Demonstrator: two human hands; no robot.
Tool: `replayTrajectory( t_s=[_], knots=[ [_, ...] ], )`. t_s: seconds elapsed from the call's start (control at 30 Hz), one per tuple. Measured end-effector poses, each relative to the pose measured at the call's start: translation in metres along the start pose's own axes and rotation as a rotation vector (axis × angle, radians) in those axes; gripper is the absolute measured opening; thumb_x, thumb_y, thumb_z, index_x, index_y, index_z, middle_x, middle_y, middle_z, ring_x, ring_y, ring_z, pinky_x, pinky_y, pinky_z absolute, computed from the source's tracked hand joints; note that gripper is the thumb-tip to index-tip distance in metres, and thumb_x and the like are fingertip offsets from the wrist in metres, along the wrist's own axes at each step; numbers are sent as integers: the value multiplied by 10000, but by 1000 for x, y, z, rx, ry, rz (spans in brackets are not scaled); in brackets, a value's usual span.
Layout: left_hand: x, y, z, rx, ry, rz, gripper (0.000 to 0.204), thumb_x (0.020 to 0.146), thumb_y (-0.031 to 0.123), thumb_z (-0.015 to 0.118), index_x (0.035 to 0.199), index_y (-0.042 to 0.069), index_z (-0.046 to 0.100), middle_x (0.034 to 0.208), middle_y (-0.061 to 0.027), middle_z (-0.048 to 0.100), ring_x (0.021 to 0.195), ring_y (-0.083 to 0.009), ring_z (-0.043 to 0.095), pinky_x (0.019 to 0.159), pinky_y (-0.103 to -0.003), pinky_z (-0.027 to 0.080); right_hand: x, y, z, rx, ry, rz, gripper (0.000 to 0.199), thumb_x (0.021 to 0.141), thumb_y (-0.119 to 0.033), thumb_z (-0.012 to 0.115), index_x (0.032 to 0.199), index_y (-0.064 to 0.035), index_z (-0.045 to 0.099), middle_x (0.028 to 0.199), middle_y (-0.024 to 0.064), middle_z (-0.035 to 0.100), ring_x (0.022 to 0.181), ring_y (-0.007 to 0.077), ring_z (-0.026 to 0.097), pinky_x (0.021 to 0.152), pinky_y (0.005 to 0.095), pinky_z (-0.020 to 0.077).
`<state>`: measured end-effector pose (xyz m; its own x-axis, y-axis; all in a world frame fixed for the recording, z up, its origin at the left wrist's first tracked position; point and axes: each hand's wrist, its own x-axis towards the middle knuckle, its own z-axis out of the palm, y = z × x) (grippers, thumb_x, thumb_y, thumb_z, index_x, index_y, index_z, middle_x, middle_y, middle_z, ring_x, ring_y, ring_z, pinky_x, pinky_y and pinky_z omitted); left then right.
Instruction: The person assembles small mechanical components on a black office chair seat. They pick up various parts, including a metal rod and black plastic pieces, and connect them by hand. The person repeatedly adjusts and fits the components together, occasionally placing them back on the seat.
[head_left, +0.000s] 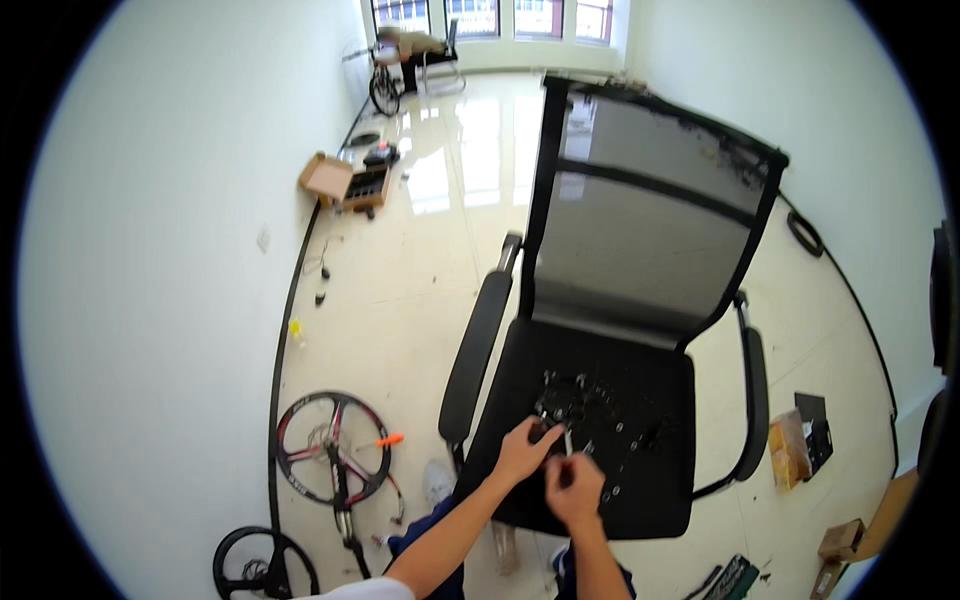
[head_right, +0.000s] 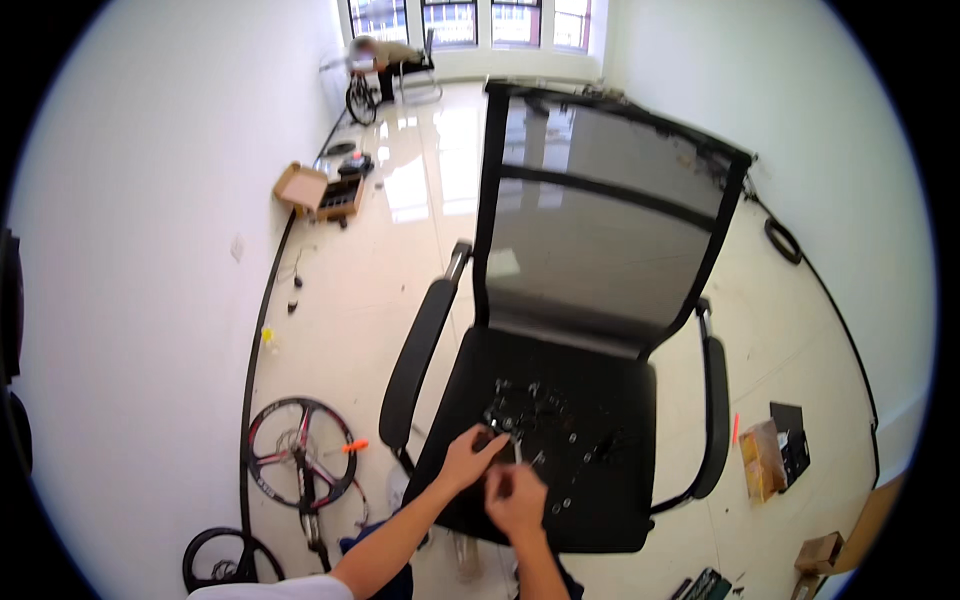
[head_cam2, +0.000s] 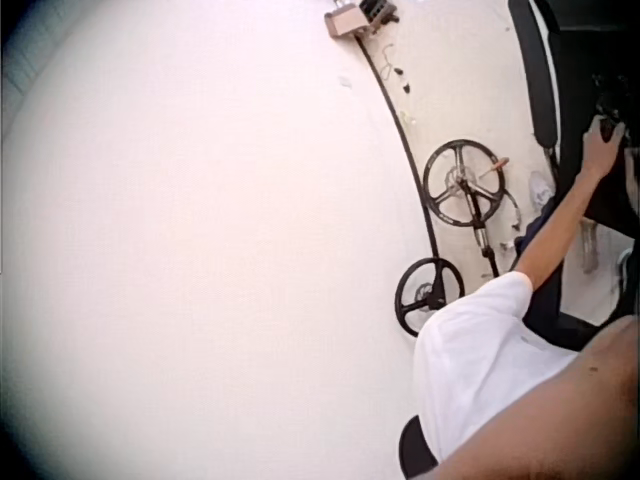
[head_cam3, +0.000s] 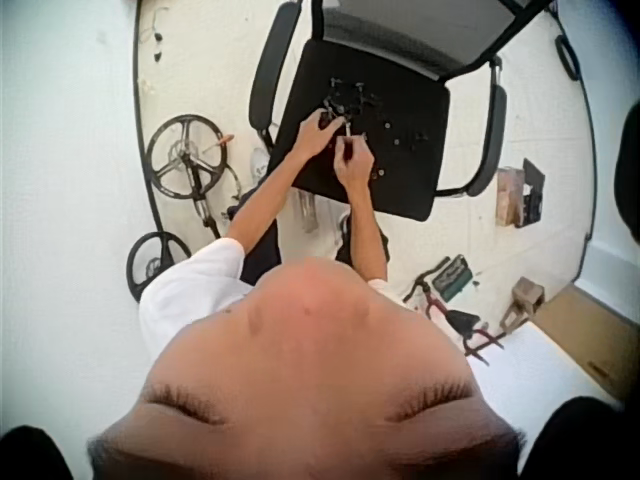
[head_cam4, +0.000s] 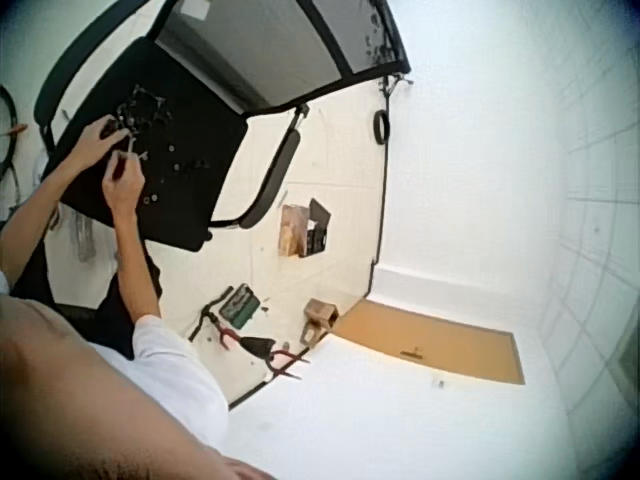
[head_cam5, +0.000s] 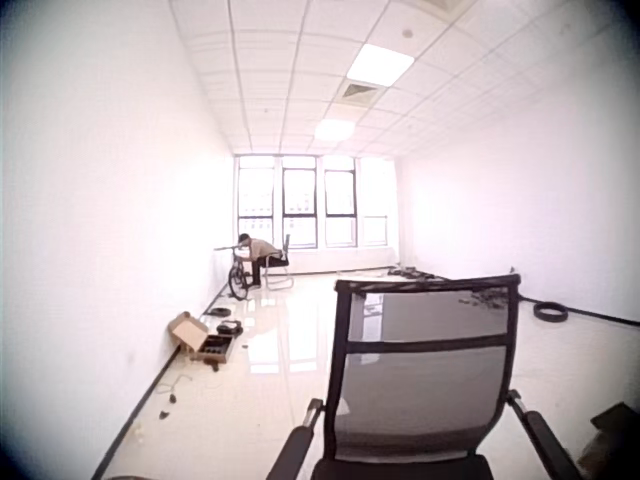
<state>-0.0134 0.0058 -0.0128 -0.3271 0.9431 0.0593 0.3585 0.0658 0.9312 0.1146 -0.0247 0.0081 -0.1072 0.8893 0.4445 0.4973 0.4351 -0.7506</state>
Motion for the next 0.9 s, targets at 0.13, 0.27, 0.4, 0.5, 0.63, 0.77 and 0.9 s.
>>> replayTrajectory(
  t_s=[0.13,0.27,0.4,0.5,0.63,0.77,0.9],
  knots=[
    [0,-10,-5,-90,-124,-245,392,834,383,708,818,-5,657,661,-116,629,573,-161,629,541,-312,476,-9,-13,1,172,-141,0,227,714,-157,805,688,-31,618,572,65,601,468,135,595,465,268,466],
    [-3,-13,-4,268,-200,-60,349,824,344,702,791,-1,662,664,-135,630,597,-213,649,553,-327,473,-3,-6,-8,114,-316,39,294,731,-209,806,616,-16,615,501,63,573,435,128,573,449,263,449],
    [-7,0,-6,213,-441,75,322,834,324,694,810,7,647,659,-138,621,591,-188,615,578,-305,466,3,22,-23,390,-276,458,366,857,-259,710,602,-22,598,462,53,547,365,125,518,353,247,375],
    [-14,10,-5,-33,-509,126,287,874,265,677,775,-2,638,629,-62,624,575,-121,575,581,-266,458,22,30,-43,831,-215,921,418,931,-310,607,621,-38,542,425,33,465,296,117,432,272,249,292],
    [-15,18,-1,-559,-495,-117,216,896,193,653,755,30,643,665,-37,629,590,-94,580,572,-242,467,27,38,-36,1074,-68,947,261,918,-200,637,727,-43,554,491,16,482,352,104,448,328,228,324],
    [-8,24,-3,-905,-357,-454,226,917,222,610,751,74,569,690,-73,610,551,-116,571,415,-233,399,27,35,-25,825,100,804,199,887,-129,672,754,-37,556,538,16,522,392,94,468,362,229,352],
    [4,12,-4,-1091,-12,-672,237,910,267,615,773,95,530,685,-73,590,509,-127,542,341,-231,322,13,47,-13,611,10,726,115,859,-78,684,830,-22,588,592,32,585,434,87,512,401,228,394]
  ],
)
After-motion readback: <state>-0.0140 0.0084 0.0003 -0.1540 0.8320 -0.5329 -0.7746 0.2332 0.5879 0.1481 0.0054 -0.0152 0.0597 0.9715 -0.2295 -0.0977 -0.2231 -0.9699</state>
